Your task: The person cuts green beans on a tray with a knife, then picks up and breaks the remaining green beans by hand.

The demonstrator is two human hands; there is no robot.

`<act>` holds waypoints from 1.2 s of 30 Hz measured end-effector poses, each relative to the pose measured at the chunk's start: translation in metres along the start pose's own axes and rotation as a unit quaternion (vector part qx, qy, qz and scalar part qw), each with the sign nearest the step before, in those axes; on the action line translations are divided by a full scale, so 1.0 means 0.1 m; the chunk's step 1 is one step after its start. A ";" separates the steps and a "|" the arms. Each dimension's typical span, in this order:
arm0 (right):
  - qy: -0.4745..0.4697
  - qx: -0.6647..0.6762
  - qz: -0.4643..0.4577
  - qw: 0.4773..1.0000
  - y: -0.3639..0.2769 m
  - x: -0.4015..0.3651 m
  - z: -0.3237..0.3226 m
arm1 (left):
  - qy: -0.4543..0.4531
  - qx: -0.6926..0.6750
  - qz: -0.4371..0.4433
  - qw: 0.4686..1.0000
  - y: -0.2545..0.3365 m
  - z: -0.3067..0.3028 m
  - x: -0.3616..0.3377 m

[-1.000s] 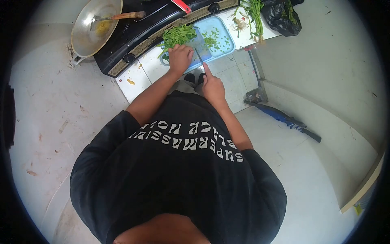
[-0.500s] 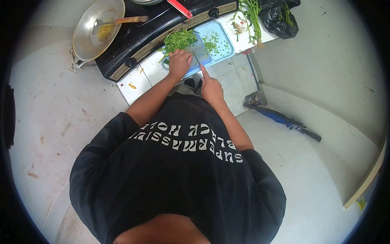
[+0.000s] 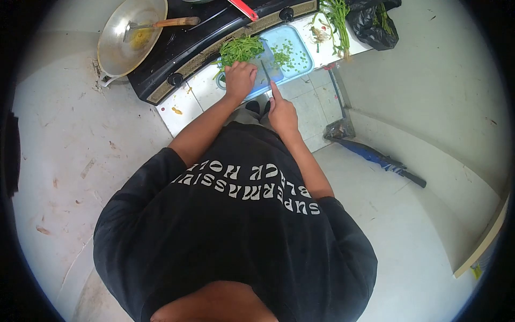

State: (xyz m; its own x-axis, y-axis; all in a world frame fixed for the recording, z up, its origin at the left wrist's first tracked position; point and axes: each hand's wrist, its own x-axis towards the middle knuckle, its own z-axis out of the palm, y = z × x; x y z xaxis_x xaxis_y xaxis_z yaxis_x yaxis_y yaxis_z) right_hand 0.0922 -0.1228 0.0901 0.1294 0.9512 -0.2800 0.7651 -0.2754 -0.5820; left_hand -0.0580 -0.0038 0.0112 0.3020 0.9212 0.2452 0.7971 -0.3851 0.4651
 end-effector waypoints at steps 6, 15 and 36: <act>-0.007 -0.006 -0.019 1.000 0.01 -0.04 0.06 | 0.013 0.001 0.001 1.000 0.00 0.00 0.01; -0.031 -0.040 0.007 0.999 -0.04 -0.04 0.04 | 0.030 0.002 0.018 0.999 -0.01 0.03 0.03; 0.053 0.002 0.023 0.998 0.19 0.04 0.07 | -0.006 0.042 0.058 0.997 -0.15 -0.14 -0.09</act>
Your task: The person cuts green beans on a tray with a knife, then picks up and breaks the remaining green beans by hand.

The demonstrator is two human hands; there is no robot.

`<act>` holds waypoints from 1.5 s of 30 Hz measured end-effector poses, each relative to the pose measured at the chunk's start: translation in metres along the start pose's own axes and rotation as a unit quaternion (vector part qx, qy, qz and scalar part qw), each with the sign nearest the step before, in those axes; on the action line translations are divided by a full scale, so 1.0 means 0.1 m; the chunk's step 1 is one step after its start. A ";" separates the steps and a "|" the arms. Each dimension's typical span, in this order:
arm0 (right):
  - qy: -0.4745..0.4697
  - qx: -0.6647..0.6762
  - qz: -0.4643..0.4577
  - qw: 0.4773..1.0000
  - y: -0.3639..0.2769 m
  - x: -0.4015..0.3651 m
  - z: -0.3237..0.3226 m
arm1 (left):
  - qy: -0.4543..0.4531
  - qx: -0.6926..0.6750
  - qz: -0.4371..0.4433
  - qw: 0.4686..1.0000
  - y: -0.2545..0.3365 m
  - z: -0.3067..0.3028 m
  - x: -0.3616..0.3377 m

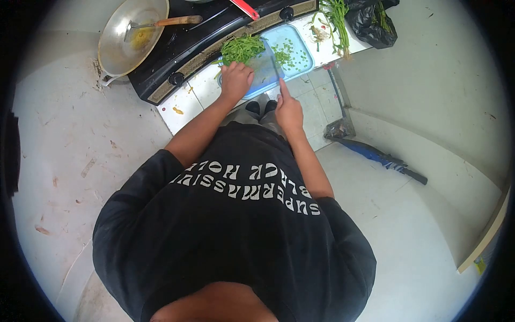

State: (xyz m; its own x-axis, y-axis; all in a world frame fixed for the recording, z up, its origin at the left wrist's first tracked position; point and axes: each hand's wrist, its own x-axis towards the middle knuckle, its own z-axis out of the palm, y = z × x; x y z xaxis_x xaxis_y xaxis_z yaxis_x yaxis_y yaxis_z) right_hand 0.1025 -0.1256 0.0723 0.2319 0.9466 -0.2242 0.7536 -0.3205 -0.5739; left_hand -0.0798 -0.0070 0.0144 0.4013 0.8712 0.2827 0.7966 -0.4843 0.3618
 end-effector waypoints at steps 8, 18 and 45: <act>-0.011 0.009 -0.029 0.999 -0.11 -0.11 -0.06 | 0.013 0.021 0.059 0.998 0.06 0.05 0.04; -0.069 -0.039 -0.022 0.997 -0.11 -0.11 -0.02 | 0.035 0.001 0.048 0.998 0.08 0.12 0.07; -0.071 -0.022 -0.055 0.996 -0.07 -0.03 0.07 | 0.019 0.019 0.019 0.999 0.12 0.09 0.04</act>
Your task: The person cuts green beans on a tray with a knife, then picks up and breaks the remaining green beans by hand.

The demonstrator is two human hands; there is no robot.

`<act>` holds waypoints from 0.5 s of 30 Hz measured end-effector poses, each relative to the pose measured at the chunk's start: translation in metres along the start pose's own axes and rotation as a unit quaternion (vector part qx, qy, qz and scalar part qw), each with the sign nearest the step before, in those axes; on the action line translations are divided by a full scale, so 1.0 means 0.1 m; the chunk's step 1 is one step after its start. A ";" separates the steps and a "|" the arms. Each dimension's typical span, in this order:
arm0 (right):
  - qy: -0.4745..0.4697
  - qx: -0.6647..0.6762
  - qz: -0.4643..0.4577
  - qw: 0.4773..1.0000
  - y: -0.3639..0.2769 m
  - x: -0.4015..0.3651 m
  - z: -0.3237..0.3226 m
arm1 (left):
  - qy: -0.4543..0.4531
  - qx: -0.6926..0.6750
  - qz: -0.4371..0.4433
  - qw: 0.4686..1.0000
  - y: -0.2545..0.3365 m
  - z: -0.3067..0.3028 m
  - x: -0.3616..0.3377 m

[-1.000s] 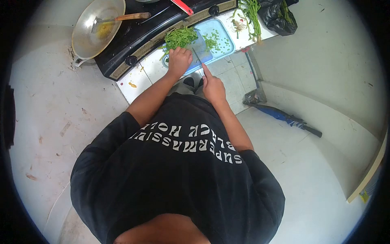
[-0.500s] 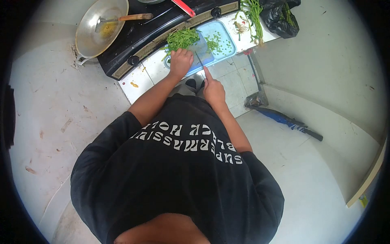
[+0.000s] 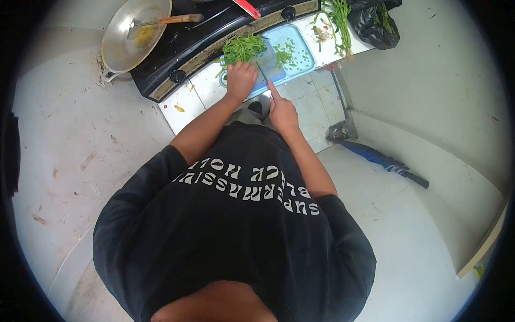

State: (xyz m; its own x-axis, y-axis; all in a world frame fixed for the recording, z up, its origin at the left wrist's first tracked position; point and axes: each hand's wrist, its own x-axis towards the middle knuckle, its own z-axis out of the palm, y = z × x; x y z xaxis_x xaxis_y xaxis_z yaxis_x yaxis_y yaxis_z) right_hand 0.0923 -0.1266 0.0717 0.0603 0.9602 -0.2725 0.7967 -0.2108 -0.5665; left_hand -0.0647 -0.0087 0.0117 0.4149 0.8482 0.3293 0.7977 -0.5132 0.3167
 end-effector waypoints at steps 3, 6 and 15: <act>-0.025 -0.022 0.017 0.999 -0.04 0.06 -0.01 | 0.004 0.005 0.004 1.000 0.03 0.01 -0.01; -0.028 -0.025 0.024 0.999 -0.07 -0.01 -0.07 | 0.003 0.009 0.001 1.000 0.01 -0.02 0.03; 0.011 0.038 0.042 0.998 -0.03 -0.03 -0.11 | 0.006 -0.019 -0.051 0.999 0.05 0.04 -0.04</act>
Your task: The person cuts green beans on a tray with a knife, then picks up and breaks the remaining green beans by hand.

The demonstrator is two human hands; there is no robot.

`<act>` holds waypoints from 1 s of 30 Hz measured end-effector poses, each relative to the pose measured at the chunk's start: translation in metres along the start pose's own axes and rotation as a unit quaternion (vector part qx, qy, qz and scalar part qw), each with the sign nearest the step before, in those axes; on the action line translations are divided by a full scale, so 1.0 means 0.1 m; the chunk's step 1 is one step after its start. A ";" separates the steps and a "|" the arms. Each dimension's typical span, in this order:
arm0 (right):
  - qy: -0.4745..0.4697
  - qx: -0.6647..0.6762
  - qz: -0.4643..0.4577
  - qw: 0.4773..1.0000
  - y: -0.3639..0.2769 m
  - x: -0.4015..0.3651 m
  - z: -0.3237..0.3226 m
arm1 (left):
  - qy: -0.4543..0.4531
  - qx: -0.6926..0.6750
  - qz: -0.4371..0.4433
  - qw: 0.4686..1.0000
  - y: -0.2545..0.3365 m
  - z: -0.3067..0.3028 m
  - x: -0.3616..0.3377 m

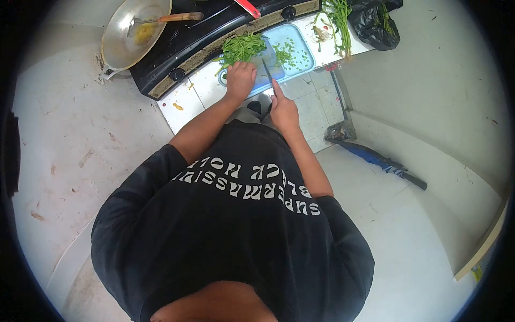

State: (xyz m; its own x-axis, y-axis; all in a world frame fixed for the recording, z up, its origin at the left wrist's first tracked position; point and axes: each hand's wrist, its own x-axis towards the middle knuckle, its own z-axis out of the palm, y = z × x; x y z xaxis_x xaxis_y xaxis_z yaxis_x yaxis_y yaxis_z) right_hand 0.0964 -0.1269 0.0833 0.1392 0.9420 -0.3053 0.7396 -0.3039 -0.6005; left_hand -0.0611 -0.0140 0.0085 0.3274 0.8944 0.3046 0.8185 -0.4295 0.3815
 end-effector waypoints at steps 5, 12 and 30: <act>0.004 -0.004 -0.046 0.999 -0.03 -0.05 -0.02 | 0.008 -0.007 0.024 1.000 -0.04 0.02 -0.04; -0.015 -0.067 -0.039 0.997 0.01 0.03 0.17 | -0.005 -0.023 0.008 1.000 -0.01 -0.07 -0.07; 0.044 0.003 0.021 0.999 0.14 -0.07 0.00 | -0.031 -0.009 -0.010 0.999 -0.06 -0.30 -0.16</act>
State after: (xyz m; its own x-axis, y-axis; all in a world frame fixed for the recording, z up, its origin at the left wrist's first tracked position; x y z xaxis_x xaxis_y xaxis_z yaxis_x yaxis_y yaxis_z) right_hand 0.1057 -0.1381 0.0776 0.2273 0.9376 -0.2633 0.7286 -0.3431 -0.5929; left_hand -0.0850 -0.0299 0.0272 0.3400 0.9089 0.2415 0.8170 -0.4127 0.4028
